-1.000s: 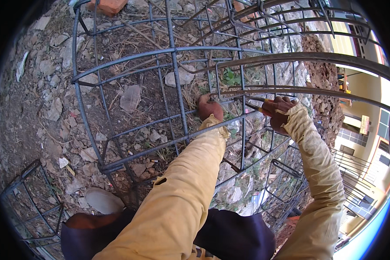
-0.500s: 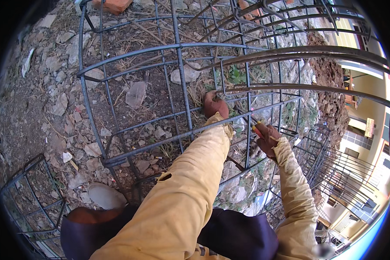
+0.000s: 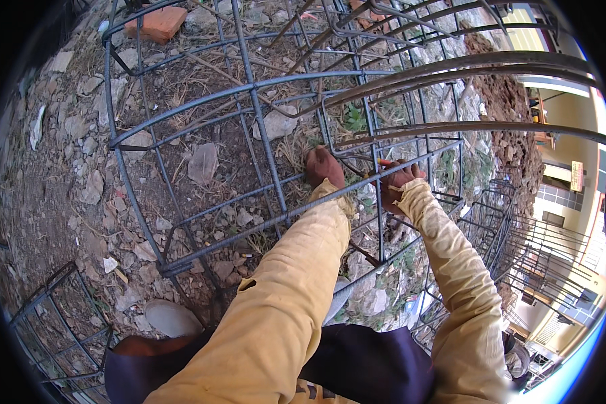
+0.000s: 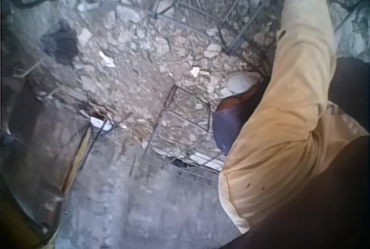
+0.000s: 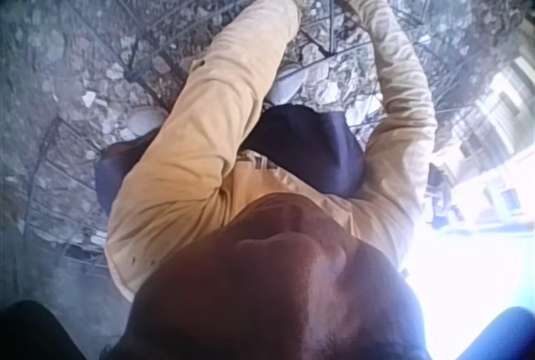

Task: The person assembles a metal frame structure by hand, positioning intersecting bars and securing joints with pliers. The person repeatedly aligns and twists wire ties to fasten the frame components together.

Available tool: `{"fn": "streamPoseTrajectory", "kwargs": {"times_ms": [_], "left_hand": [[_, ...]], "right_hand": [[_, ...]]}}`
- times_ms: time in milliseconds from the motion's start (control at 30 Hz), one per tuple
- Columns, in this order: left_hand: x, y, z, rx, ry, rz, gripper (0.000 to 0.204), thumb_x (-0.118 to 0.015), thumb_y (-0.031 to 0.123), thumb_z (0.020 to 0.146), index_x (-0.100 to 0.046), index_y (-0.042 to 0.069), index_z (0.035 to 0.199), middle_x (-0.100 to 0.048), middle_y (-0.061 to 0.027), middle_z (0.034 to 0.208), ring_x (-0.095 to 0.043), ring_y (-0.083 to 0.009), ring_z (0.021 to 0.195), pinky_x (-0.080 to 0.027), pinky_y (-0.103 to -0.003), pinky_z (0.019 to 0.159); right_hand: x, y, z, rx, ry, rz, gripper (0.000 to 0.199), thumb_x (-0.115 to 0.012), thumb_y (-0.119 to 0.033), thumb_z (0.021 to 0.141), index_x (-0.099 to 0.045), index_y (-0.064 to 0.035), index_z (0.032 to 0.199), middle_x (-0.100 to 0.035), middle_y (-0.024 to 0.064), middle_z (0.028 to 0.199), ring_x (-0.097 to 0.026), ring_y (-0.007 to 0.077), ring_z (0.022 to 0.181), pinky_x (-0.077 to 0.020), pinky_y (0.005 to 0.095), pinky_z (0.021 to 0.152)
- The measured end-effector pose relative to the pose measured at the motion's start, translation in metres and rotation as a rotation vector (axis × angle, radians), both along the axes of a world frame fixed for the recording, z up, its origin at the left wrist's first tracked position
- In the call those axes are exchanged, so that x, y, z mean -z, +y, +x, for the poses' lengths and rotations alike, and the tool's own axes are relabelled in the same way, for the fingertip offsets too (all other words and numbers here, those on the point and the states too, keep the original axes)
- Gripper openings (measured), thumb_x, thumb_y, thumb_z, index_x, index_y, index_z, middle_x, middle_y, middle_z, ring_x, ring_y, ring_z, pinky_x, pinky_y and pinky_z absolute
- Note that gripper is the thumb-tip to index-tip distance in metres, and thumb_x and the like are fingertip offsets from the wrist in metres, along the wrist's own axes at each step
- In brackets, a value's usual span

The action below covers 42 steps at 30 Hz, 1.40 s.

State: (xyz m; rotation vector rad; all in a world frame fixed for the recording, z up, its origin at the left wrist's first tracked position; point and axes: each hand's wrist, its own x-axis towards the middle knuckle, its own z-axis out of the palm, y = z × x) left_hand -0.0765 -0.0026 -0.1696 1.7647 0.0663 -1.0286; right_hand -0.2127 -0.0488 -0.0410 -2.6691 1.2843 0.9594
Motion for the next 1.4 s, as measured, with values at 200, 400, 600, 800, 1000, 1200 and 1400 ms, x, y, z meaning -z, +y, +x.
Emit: {"fn": "streamPoseTrajectory", "kwargs": {"times_ms": [200,400,600,800,1000,1200,1400], "left_hand": [[-0.012,0.002,0.008,0.053,-0.048,0.04,0.042,-0.042,0.033,0.098,-0.064,-0.003,0.094,-0.064,-0.0283,0.093,-0.059,-0.0495,0.089,-0.045,-0.053,0.079],[-0.011,0.0,0.007,0.039,-0.012,0.072,0.045,-0.042,0.037,0.098,-0.064,-0.002,0.093,-0.064,-0.0288,0.092,-0.059,-0.0499,0.088,-0.045,-0.053,0.078],[-0.008,-0.002,0.003,0.004,0.009,0.069,0.047,-0.042,0.039,0.099,-0.064,-0.002,0.093,-0.064,-0.029,0.091,-0.059,-0.0497,0.088,-0.045,-0.053,0.078],[-0.008,0.0,0.004,0.025,0.018,0.028,0.047,-0.042,0.039,0.099,-0.064,-0.003,0.094,-0.064,-0.0292,0.092,-0.059,-0.0496,0.088,-0.045,-0.052,0.078],[0.002,0.0,0.01,-0.02,0.008,0.047,0.048,-0.042,0.038,0.099,-0.064,-0.003,0.095,-0.064,-0.0299,0.093,-0.059,-0.0498,0.089,-0.045,-0.052,0.079],[0.002,-0.009,-0.007,-0.03,0.169,-0.028,0.048,-0.042,0.038,0.099,-0.065,-0.004,0.1,-0.065,-0.0282,0.097,-0.063,-0.0465,0.088,-0.05,-0.05,0.077],[-0.023,0.002,0.011,-0.097,0.315,-0.093,0.043,-0.044,0.034,0.099,-0.063,-0.004,0.108,-0.065,-0.0226,0.102,-0.068,-0.0362,0.084,-0.062,-0.04,0.059]], "right_hand": [[-0.011,-0.006,0.02,-0.076,0.173,0.065,0.044,-0.062,-0.032,0.083,-0.059,-0.0309,0.127,-0.05,0.0049,0.135,-0.043,0.0328,0.126,-0.0289,0.0647,0.103],[-0.026,-0.004,0.032,-0.136,0.068,0.024,0.032,-0.062,-0.03,0.088,-0.062,-0.0265,0.12,-0.052,0.0043,0.132,-0.048,0.0319,0.119,-0.0361,0.0573,0.101],[-0.019,-0.004,0.027,-0.164,0.039,0.002,0.03,-0.056,-0.028,0.092,-0.059,-0.0232,0.122,-0.052,0.014,0.114,-0.057,0.0359,0.107,-0.0442,0.0534,0.092],[-0.017,0.008,0.041,0.064,0.119,-0.096,0.039,-0.053,-0.034,0.092,-0.054,-0.017,0.127,-0.053,0.0173,0.117,-0.058,0.04,0.108,-0.0454,0.0531,0.093],[0.002,0.001,0.037,0.193,0.196,0.082,0.032,-0.05,-0.033,0.096,-0.062,-0.0105,0.115,-0.066,0.0158,0.103,-0.066,0.0321,0.097,-0.052,0.0442,0.087],[0.098,-0.052,-0.123,-1.099,0.611,0.12,0.032,-0.054,-0.036,0.098,-0.068,-0.0072,0.099,-0.069,0.0092,0.093,-0.066,0.0259,0.09,-0.05,0.0425,0.089],[-0.007,-0.031,0.006,0.436,0.145,0.68,0.029,-0.058,-0.034,0.096,-0.065,-0.0062,0.097,-0.062,0.0036,0.079,-0.059,0.0185,0.07,-0.0468,0.0362,0.067]]}}
